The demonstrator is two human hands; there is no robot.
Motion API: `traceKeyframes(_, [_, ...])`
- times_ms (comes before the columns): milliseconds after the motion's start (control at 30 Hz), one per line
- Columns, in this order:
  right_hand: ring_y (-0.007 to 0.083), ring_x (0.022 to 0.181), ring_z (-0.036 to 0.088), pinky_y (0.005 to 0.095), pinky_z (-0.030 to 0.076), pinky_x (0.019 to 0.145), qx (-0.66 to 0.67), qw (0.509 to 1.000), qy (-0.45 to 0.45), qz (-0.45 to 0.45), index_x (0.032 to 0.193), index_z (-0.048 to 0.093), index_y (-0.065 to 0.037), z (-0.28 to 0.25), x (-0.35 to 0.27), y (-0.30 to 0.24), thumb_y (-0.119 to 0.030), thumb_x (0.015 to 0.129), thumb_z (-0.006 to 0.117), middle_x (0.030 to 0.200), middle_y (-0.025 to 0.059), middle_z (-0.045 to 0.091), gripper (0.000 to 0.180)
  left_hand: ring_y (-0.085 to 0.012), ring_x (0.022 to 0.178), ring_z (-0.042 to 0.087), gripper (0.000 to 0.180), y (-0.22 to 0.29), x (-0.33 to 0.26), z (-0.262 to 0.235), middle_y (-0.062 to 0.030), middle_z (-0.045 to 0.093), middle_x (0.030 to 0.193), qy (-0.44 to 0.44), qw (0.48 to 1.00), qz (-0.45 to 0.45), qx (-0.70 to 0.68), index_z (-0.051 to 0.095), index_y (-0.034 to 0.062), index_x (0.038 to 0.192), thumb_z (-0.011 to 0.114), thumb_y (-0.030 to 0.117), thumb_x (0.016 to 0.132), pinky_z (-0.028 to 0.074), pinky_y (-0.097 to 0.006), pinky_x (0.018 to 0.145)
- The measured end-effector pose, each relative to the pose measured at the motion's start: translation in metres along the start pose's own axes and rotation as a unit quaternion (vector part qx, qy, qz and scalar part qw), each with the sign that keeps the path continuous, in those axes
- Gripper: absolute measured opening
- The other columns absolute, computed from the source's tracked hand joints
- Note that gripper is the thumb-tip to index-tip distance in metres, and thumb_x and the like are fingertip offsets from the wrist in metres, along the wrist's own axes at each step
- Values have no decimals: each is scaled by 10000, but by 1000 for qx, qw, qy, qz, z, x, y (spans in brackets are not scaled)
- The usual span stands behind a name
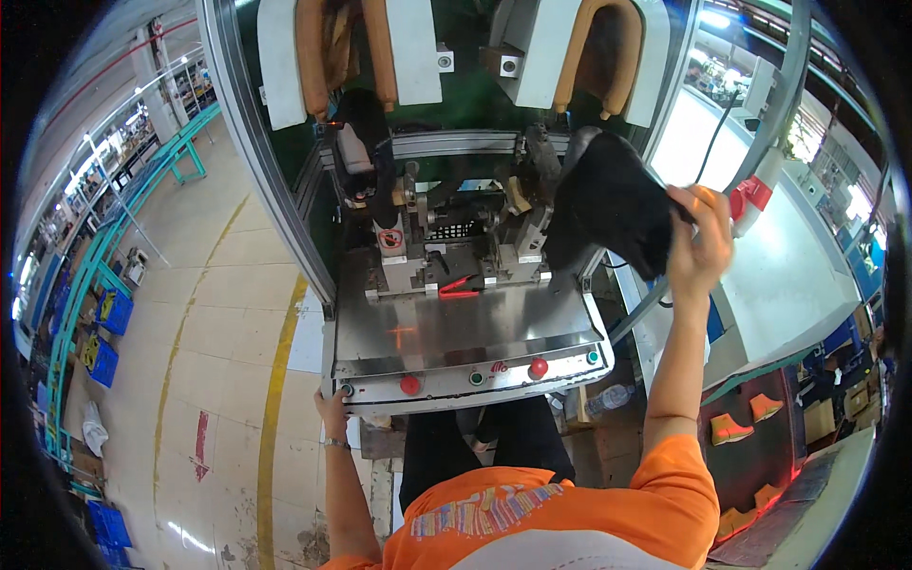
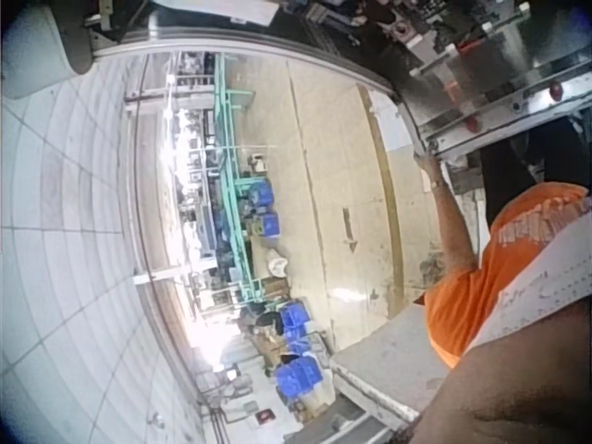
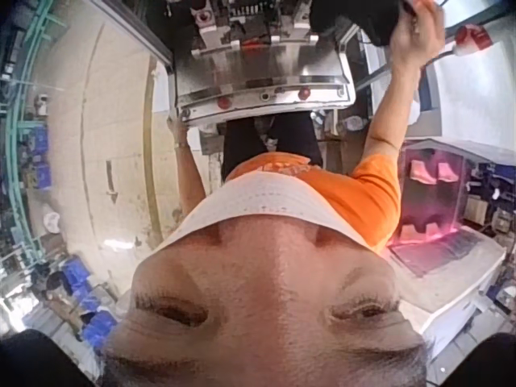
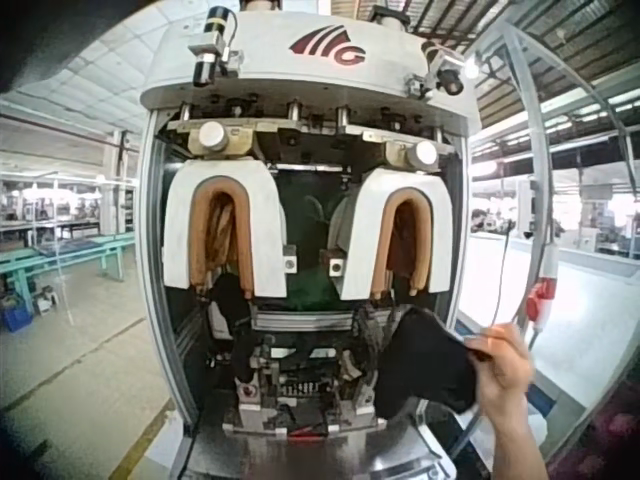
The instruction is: The person operates a shoe manufacturing machine in a factory setting. They repeatedly place black shoe uppers into the machine, press buttons to activate the mechanism, and remove the processed items. The person handles the shoe parts by hand, inspecting them briefly before and after the machine cycle.
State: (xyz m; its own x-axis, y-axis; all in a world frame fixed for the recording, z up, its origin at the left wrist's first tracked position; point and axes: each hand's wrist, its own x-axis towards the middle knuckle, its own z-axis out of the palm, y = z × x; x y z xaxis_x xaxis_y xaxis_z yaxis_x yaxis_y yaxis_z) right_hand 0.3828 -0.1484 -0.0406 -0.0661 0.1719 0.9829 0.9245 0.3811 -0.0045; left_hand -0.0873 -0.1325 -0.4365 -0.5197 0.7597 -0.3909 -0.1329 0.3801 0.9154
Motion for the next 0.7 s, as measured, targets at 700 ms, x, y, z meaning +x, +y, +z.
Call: traceKeyframes(700, [299,878,550,332,448,725,-137,919,-228,292,1061,516,-27,-144,-126,-14,-336,741,642,989,152,539,463,-170,967,518,349,59,-348,258,-84,513,1102,-513,824,-95,-223,450,11,1113,574,62,791,413,-294,850])
